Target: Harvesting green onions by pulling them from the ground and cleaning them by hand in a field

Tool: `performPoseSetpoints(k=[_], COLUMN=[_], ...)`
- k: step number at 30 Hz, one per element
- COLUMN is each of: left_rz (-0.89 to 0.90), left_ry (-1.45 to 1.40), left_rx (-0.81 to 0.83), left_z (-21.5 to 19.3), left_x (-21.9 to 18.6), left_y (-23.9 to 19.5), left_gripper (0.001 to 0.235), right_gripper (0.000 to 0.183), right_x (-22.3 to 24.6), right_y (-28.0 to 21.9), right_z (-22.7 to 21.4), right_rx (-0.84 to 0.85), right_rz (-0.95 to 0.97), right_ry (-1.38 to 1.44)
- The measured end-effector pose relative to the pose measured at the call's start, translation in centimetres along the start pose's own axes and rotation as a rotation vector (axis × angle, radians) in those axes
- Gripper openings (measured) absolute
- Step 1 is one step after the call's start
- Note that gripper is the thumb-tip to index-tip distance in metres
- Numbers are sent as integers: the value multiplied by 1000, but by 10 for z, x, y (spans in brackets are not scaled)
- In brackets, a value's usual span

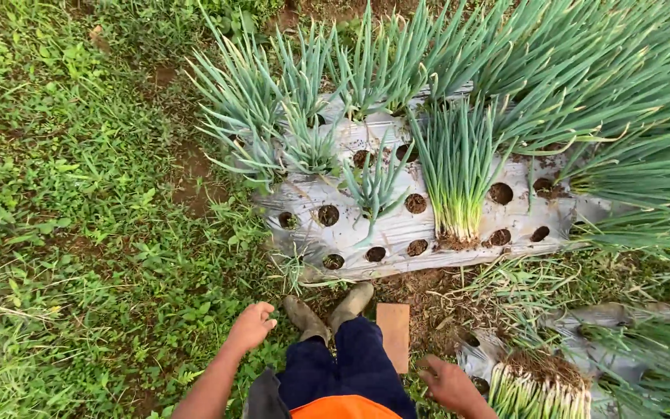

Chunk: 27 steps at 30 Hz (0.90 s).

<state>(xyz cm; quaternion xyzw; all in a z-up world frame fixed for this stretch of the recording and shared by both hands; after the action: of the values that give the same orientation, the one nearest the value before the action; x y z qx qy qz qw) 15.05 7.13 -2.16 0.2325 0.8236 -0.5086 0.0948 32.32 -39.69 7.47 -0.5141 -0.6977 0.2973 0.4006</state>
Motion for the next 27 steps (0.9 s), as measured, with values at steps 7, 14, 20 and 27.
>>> performPoseSetpoints(k=[7,14,20,27], left_rz=[-32,21,-138,-171], left_ry=[0,-116,-108,56], left_rx=[43,-105,150,455], left_z=[0,18,8,-7], left_x=[-59,-76,-133,-125], left_y=[0,53,78,205], left_gripper=[48,39,49,48], right_gripper=[36,33,38,46], right_x=[56,65,132,230], right_y=[24,89,139,256], right_z=[-65,-36,-47,-34], right_rx=[-46,-2,4,204], right_rz=[-179,-254,-356,-201], right_ry=[164,167,210,527])
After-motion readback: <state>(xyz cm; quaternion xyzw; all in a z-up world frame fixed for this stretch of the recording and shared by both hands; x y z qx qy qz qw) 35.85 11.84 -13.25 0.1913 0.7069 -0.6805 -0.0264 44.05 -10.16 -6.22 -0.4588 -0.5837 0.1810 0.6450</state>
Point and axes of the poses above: each hand's wrist, its own y-axis towards the middle knuckle, its own z-axis out of the palm, x = y × z, the point moved 8 cm from there along y, towards the middle knuckle, and after that the axes turned 6 degrees about -x, right-handed, at the moved point
